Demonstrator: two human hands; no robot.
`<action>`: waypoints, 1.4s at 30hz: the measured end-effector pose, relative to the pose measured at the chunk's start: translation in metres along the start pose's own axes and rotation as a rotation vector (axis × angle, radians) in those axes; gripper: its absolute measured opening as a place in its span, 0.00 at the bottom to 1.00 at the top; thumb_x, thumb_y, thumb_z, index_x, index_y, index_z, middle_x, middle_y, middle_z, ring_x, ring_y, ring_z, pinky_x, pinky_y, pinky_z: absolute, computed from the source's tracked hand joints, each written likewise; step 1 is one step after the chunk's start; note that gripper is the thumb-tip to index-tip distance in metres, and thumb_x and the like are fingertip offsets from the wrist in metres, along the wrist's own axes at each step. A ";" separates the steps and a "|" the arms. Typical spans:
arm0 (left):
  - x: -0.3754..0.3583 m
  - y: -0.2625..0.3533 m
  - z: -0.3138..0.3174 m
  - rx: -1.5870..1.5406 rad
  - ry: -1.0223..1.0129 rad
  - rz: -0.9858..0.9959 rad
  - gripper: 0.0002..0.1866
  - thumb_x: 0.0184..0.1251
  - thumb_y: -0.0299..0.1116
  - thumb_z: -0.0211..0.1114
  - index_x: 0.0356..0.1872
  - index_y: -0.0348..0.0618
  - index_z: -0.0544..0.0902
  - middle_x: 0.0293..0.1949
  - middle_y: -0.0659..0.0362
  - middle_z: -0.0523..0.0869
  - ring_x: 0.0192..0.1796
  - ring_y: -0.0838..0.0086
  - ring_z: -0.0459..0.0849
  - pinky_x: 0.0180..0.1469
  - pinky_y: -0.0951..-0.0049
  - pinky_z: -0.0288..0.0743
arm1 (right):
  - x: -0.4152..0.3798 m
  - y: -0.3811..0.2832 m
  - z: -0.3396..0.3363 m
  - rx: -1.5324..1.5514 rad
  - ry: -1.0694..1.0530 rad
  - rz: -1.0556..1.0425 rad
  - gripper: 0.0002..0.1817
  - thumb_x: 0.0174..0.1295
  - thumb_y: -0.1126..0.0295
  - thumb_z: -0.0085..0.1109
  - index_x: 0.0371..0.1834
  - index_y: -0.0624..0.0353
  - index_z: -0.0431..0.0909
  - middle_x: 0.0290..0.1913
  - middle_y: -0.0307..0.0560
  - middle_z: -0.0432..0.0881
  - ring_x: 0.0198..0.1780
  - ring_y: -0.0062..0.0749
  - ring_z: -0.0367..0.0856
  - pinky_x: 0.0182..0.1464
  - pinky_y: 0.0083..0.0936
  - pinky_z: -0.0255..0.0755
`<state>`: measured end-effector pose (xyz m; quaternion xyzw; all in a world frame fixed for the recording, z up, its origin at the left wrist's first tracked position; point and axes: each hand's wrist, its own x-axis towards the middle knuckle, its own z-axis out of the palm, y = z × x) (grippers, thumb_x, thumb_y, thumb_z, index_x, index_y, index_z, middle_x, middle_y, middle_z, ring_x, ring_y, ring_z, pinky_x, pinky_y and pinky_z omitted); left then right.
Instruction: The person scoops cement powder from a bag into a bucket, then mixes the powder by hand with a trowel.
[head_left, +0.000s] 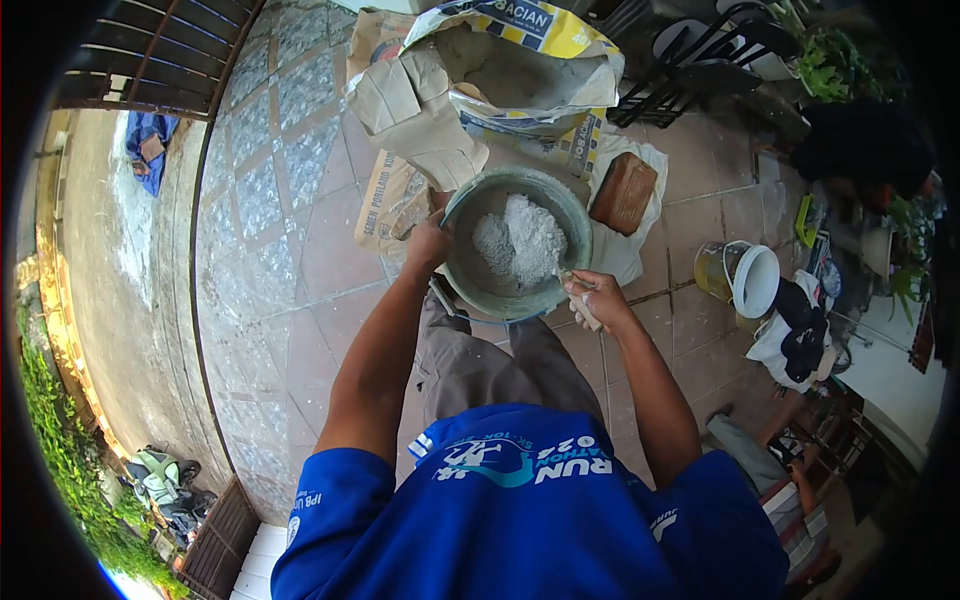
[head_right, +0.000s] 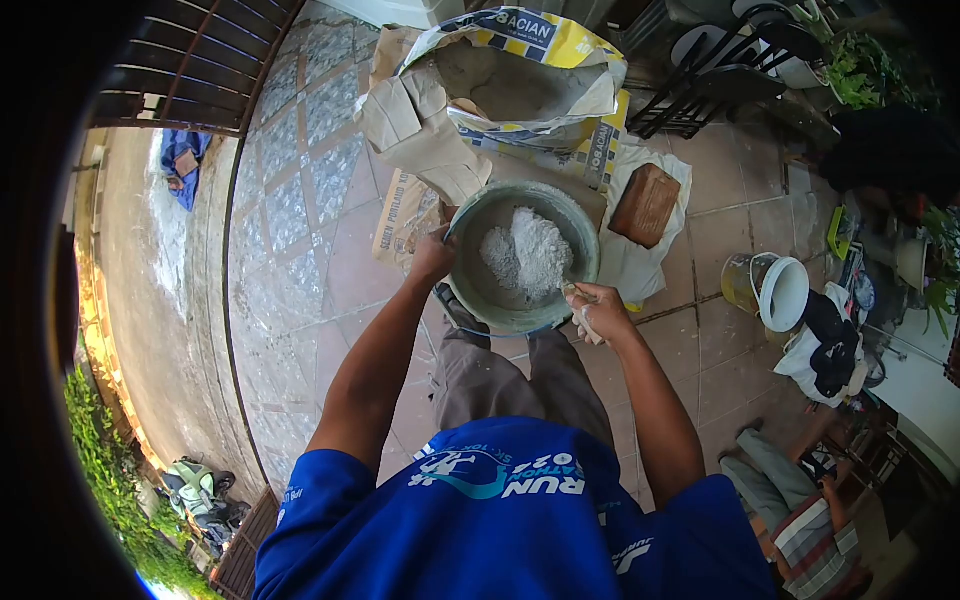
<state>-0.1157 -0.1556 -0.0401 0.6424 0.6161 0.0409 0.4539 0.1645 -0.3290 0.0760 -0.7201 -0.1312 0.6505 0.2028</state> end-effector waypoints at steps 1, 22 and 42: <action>0.001 0.000 -0.002 0.009 0.008 -0.011 0.20 0.68 0.36 0.58 0.58 0.40 0.82 0.48 0.37 0.86 0.53 0.43 0.84 0.57 0.52 0.75 | 0.005 0.002 0.005 0.037 0.023 0.022 0.24 0.68 0.66 0.63 0.65 0.62 0.76 0.26 0.43 0.80 0.17 0.22 0.74 0.15 0.23 0.66; 0.007 -0.008 0.001 0.030 -0.024 0.006 0.18 0.69 0.35 0.57 0.57 0.44 0.83 0.47 0.38 0.86 0.52 0.43 0.84 0.56 0.51 0.75 | -0.009 0.000 0.014 0.139 -0.142 0.092 0.26 0.68 0.61 0.63 0.67 0.60 0.75 0.28 0.44 0.80 0.19 0.23 0.75 0.17 0.23 0.69; -0.001 0.000 -0.003 0.001 -0.050 -0.092 0.13 0.68 0.37 0.57 0.50 0.48 0.83 0.43 0.41 0.87 0.47 0.44 0.86 0.50 0.47 0.77 | 0.175 -0.318 0.021 -1.839 0.453 -0.457 0.12 0.60 0.71 0.57 0.44 0.59 0.86 0.47 0.58 0.88 0.49 0.47 0.89 0.49 0.42 0.81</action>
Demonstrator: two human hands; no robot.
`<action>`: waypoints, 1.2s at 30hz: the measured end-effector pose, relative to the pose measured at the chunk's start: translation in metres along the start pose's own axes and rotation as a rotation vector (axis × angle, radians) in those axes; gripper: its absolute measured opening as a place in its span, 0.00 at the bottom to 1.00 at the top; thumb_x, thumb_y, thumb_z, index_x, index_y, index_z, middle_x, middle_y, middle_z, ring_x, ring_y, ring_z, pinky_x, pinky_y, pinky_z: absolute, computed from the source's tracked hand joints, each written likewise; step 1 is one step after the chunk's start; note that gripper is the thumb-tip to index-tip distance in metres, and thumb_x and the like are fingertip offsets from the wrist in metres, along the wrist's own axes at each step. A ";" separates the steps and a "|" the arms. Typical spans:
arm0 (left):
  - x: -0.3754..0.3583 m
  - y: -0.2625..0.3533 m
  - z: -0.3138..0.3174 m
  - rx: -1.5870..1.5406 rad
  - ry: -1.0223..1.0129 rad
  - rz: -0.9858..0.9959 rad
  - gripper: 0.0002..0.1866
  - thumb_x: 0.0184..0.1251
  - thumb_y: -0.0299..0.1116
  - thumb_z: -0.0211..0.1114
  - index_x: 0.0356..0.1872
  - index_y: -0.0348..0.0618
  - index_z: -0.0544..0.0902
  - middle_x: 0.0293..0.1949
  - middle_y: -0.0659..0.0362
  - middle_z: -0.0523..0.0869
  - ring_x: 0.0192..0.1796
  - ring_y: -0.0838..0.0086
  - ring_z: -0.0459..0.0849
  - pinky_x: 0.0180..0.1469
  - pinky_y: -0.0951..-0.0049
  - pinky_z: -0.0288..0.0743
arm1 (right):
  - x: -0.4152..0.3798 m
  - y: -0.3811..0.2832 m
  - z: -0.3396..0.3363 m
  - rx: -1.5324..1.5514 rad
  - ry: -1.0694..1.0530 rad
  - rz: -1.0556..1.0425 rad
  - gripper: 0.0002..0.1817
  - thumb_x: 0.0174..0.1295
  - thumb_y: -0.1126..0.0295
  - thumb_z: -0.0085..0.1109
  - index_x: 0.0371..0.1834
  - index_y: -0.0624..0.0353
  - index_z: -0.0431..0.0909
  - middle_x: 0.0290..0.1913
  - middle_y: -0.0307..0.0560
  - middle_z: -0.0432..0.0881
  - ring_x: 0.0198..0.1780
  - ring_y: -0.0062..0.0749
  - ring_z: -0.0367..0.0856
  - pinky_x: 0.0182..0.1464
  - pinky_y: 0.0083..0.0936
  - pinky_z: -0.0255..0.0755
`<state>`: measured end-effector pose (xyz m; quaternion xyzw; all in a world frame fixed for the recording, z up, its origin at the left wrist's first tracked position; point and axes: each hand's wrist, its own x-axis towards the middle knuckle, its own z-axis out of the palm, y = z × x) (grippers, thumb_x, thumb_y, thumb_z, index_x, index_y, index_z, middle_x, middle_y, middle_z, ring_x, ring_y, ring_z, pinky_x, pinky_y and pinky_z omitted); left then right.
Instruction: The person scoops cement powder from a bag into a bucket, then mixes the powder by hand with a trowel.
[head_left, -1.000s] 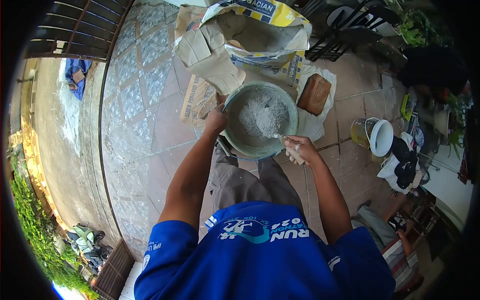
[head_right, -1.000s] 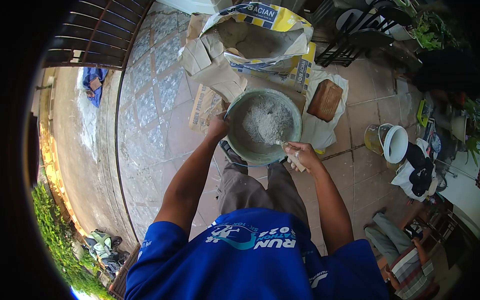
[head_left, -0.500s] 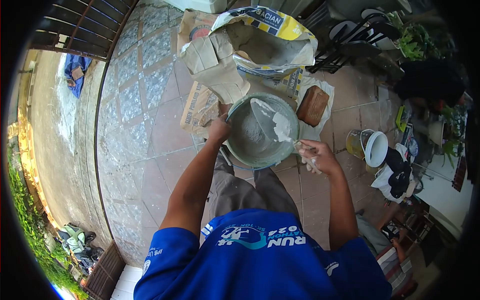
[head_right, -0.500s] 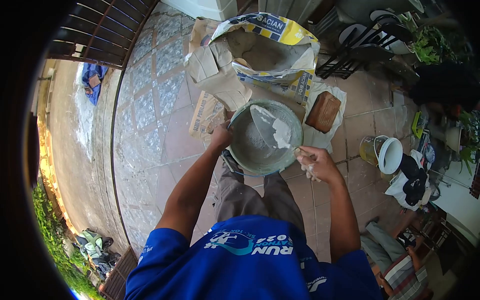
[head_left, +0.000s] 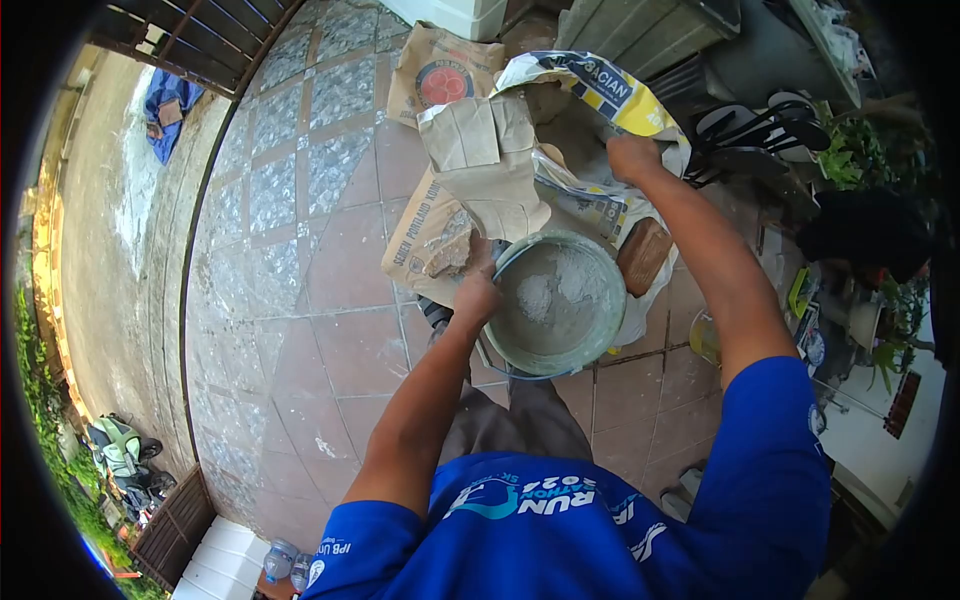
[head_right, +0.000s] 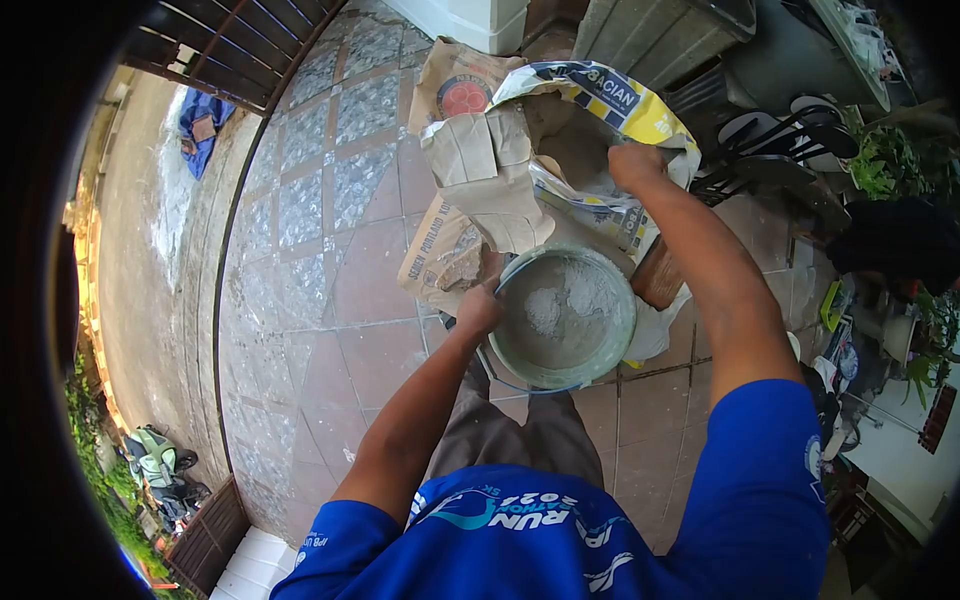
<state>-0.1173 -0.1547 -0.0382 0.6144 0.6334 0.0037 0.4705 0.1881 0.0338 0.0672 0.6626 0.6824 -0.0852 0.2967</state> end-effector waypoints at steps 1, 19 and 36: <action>0.005 -0.002 0.001 -0.004 0.016 0.018 0.13 0.68 0.36 0.57 0.50 0.48 0.83 0.43 0.41 0.87 0.46 0.44 0.86 0.50 0.47 0.77 | 0.008 -0.006 0.005 0.009 -0.004 -0.018 0.13 0.59 0.71 0.58 0.45 0.60 0.86 0.47 0.59 0.87 0.49 0.47 0.88 0.49 0.42 0.81; 0.007 -0.004 0.005 -0.033 -0.050 -0.007 0.18 0.69 0.36 0.58 0.58 0.50 0.81 0.42 0.40 0.87 0.47 0.43 0.85 0.51 0.48 0.77 | 0.026 -0.004 0.046 0.918 -0.031 -0.044 0.12 0.60 0.68 0.65 0.40 0.66 0.87 0.27 0.56 0.82 0.21 0.34 0.78 0.22 0.39 0.72; 0.004 -0.008 0.006 -0.016 0.049 0.085 0.20 0.69 0.37 0.58 0.61 0.48 0.80 0.45 0.39 0.86 0.49 0.44 0.85 0.53 0.49 0.77 | -0.158 0.055 0.023 1.558 0.121 0.057 0.25 0.66 0.68 0.65 0.65 0.67 0.76 0.32 0.40 0.82 0.22 0.17 0.73 0.21 0.20 0.69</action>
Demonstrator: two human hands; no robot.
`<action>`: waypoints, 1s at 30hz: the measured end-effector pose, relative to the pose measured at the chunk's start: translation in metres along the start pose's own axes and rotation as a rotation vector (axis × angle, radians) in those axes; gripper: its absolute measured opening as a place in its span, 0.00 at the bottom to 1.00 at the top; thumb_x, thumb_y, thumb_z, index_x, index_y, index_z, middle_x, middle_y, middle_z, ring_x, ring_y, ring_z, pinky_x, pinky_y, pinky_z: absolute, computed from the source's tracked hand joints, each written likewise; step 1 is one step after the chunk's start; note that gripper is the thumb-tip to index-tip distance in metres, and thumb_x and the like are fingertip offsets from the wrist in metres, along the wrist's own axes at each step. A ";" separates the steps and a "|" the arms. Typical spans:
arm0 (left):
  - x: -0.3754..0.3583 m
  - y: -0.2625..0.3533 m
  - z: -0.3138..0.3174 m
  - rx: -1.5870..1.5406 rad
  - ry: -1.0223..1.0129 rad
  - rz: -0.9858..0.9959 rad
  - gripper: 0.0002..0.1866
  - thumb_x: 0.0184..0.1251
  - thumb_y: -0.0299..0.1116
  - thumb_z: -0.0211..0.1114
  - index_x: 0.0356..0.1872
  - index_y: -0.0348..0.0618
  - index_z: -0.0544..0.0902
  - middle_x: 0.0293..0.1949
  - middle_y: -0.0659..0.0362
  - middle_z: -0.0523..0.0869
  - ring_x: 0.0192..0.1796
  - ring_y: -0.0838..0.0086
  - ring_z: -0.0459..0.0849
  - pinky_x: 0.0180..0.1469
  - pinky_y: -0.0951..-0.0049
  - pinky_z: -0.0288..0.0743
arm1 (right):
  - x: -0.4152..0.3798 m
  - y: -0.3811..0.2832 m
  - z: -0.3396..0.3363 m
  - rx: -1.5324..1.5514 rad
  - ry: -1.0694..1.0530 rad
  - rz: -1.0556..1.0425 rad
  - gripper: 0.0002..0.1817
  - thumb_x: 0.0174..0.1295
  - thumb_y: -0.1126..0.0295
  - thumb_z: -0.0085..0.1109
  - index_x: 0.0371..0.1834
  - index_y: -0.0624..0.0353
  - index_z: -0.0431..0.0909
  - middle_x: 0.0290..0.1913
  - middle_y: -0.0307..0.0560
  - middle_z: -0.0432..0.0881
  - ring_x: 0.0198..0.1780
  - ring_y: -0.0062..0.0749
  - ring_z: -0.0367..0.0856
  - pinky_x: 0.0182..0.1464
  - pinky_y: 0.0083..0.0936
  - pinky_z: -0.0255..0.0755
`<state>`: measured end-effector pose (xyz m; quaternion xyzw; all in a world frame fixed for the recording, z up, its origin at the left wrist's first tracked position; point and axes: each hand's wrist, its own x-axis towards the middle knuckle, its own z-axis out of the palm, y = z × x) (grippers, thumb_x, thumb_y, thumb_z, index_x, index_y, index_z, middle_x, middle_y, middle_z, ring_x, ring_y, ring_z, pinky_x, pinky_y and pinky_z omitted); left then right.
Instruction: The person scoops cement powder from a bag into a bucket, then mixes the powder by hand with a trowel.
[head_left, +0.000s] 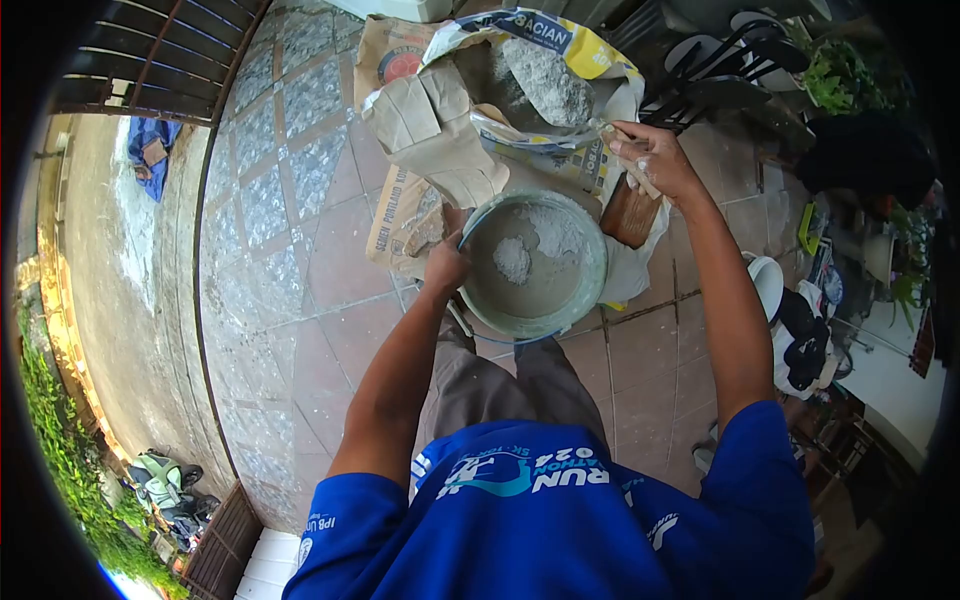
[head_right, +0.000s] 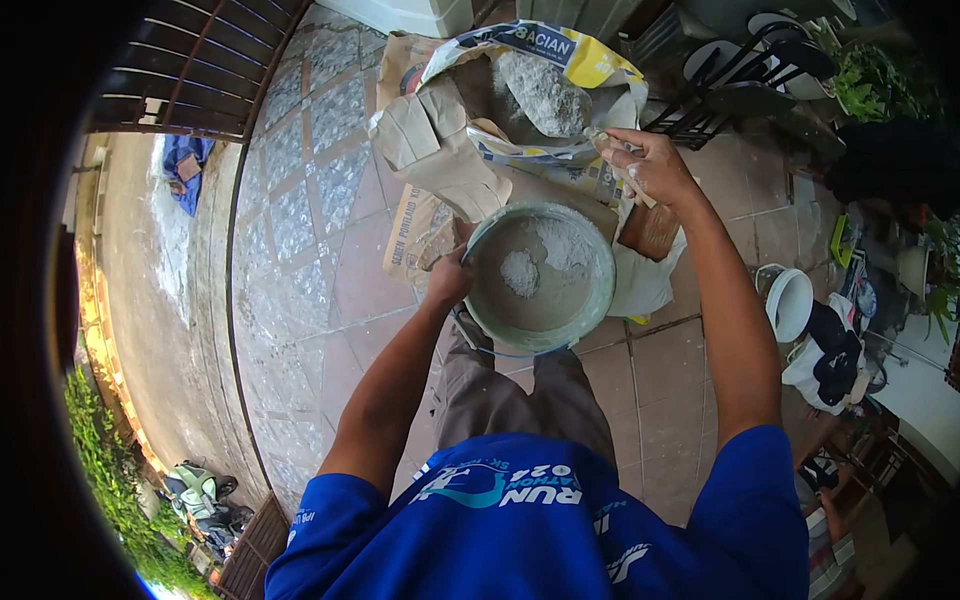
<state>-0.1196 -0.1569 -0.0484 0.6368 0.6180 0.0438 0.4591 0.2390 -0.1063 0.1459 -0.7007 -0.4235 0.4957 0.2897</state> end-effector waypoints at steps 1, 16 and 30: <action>-0.004 -0.003 0.002 0.002 -0.016 -0.001 0.20 0.69 0.37 0.58 0.61 0.48 0.80 0.45 0.39 0.86 0.49 0.44 0.85 0.53 0.49 0.77 | -0.023 -0.002 0.002 0.034 0.000 0.021 0.25 0.66 0.68 0.65 0.65 0.66 0.75 0.32 0.40 0.82 0.22 0.17 0.73 0.21 0.20 0.68; 0.002 0.000 -0.002 0.058 -0.040 0.029 0.20 0.69 0.38 0.58 0.60 0.48 0.81 0.46 0.39 0.86 0.50 0.43 0.85 0.53 0.49 0.77 | -0.173 0.107 0.100 -0.078 -0.059 0.391 0.25 0.64 0.70 0.62 0.64 0.66 0.76 0.43 0.56 0.87 0.34 0.34 0.85 0.38 0.30 0.79; 0.003 0.000 -0.003 0.029 -0.023 0.031 0.19 0.69 0.36 0.58 0.58 0.48 0.82 0.46 0.39 0.86 0.51 0.43 0.84 0.54 0.49 0.76 | -0.181 0.093 0.100 -0.765 -0.033 0.094 0.25 0.57 0.69 0.62 0.62 0.55 0.78 0.39 0.62 0.84 0.45 0.58 0.85 0.47 0.49 0.78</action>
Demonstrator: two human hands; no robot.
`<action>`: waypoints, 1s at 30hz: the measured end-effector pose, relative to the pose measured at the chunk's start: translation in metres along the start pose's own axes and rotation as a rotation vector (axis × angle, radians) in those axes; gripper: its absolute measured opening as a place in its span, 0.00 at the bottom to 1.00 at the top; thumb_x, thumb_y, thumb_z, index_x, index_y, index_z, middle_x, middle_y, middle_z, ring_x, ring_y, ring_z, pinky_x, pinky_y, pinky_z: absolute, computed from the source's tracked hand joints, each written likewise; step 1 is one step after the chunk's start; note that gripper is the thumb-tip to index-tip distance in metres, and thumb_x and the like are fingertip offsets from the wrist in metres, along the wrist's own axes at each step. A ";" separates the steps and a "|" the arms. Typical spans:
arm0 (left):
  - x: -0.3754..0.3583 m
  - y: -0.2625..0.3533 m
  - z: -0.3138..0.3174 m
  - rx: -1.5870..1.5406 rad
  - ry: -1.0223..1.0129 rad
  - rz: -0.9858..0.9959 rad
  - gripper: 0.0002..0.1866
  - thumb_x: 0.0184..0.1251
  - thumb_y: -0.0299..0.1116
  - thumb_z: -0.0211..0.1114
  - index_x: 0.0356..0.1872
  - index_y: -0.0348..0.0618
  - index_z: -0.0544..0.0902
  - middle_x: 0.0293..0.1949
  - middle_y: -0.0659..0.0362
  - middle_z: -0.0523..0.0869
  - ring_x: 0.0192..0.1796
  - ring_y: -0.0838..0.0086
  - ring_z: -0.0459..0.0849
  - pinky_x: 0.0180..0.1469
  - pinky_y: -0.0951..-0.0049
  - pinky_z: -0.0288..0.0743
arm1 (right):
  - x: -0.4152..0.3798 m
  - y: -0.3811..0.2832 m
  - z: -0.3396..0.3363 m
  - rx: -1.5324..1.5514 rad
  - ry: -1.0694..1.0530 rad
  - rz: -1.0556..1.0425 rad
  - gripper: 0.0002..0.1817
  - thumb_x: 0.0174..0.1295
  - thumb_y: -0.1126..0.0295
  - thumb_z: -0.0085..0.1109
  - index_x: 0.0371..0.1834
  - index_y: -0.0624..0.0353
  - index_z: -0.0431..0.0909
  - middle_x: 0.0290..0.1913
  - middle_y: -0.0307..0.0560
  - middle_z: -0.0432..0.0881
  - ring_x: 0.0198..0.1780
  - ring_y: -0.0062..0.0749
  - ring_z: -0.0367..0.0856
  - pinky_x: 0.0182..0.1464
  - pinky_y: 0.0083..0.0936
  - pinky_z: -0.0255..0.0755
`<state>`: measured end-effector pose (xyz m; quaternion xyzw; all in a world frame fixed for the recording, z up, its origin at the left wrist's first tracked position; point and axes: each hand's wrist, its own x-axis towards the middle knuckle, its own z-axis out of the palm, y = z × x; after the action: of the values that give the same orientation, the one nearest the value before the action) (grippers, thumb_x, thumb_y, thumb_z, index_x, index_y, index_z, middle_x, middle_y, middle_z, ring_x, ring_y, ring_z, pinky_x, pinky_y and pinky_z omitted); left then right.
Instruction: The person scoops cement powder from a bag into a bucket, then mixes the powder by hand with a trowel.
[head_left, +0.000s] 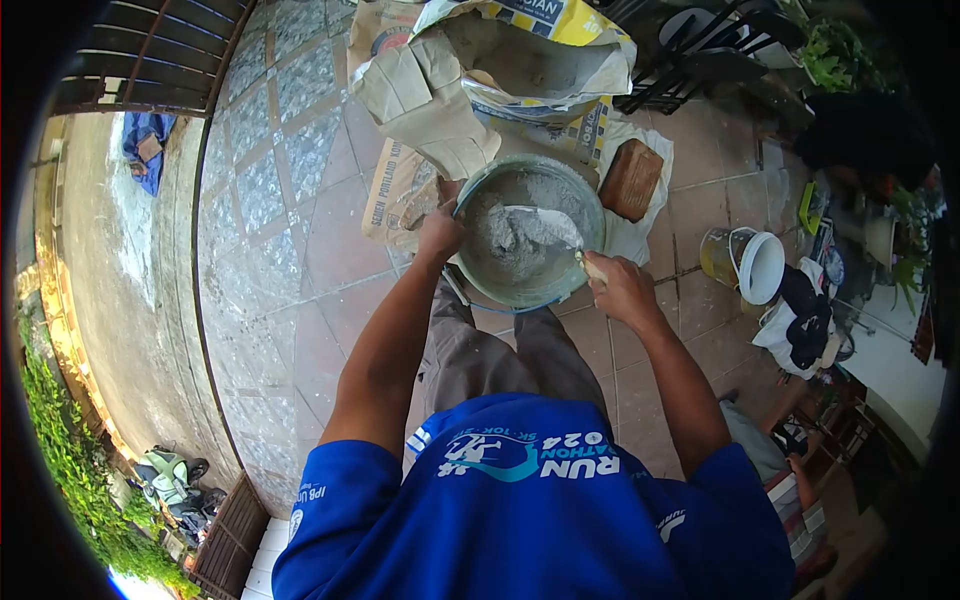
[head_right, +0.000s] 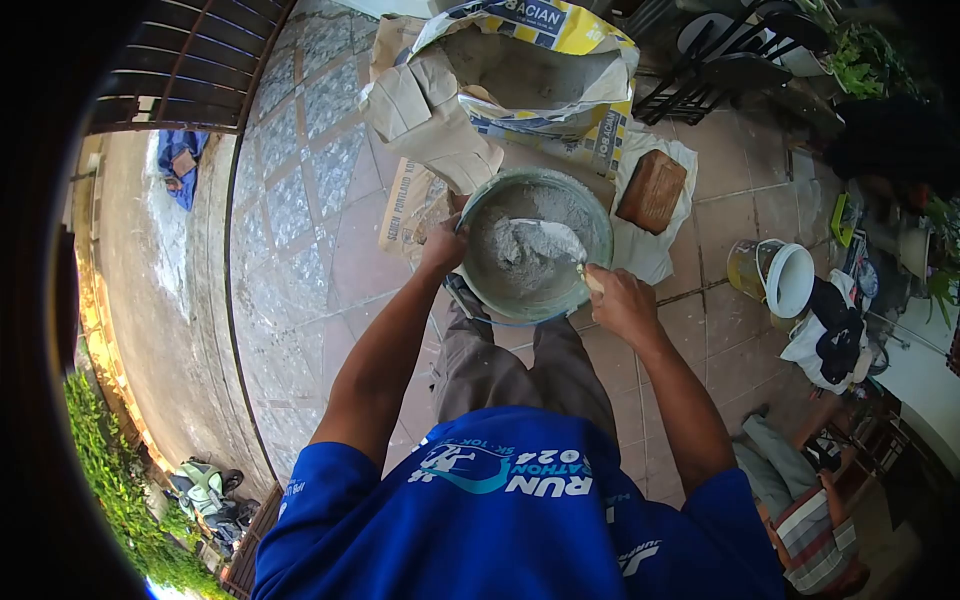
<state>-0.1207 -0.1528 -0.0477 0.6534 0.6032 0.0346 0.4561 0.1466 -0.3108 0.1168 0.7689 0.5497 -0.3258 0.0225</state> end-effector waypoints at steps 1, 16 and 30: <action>-0.002 0.000 0.001 0.003 0.009 0.005 0.18 0.69 0.36 0.58 0.58 0.48 0.82 0.46 0.39 0.86 0.51 0.43 0.84 0.54 0.49 0.76 | -0.004 0.001 -0.008 -0.053 0.027 -0.030 0.25 0.57 0.70 0.62 0.61 0.55 0.78 0.37 0.61 0.84 0.43 0.58 0.85 0.44 0.49 0.78; -0.004 0.004 -0.001 -0.005 -0.004 -0.018 0.17 0.69 0.37 0.59 0.57 0.49 0.83 0.46 0.41 0.87 0.50 0.44 0.84 0.53 0.49 0.77 | 0.041 -0.008 0.078 -0.408 -0.031 -0.411 0.09 0.57 0.73 0.56 0.37 0.63 0.83 0.32 0.56 0.86 0.33 0.46 0.88 0.35 0.38 0.82; -0.012 0.009 -0.005 0.012 -0.035 -0.093 0.20 0.63 0.32 0.58 0.58 0.51 0.82 0.48 0.42 0.87 0.52 0.46 0.85 0.54 0.51 0.77 | -0.021 -0.024 -0.035 -0.322 0.062 -0.183 0.23 0.56 0.75 0.61 0.58 0.52 0.79 0.37 0.55 0.79 0.39 0.54 0.84 0.40 0.46 0.78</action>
<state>-0.1201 -0.1587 -0.0333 0.6278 0.6252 -0.0016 0.4636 0.1389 -0.3053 0.1636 0.7118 0.6628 -0.2105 0.0984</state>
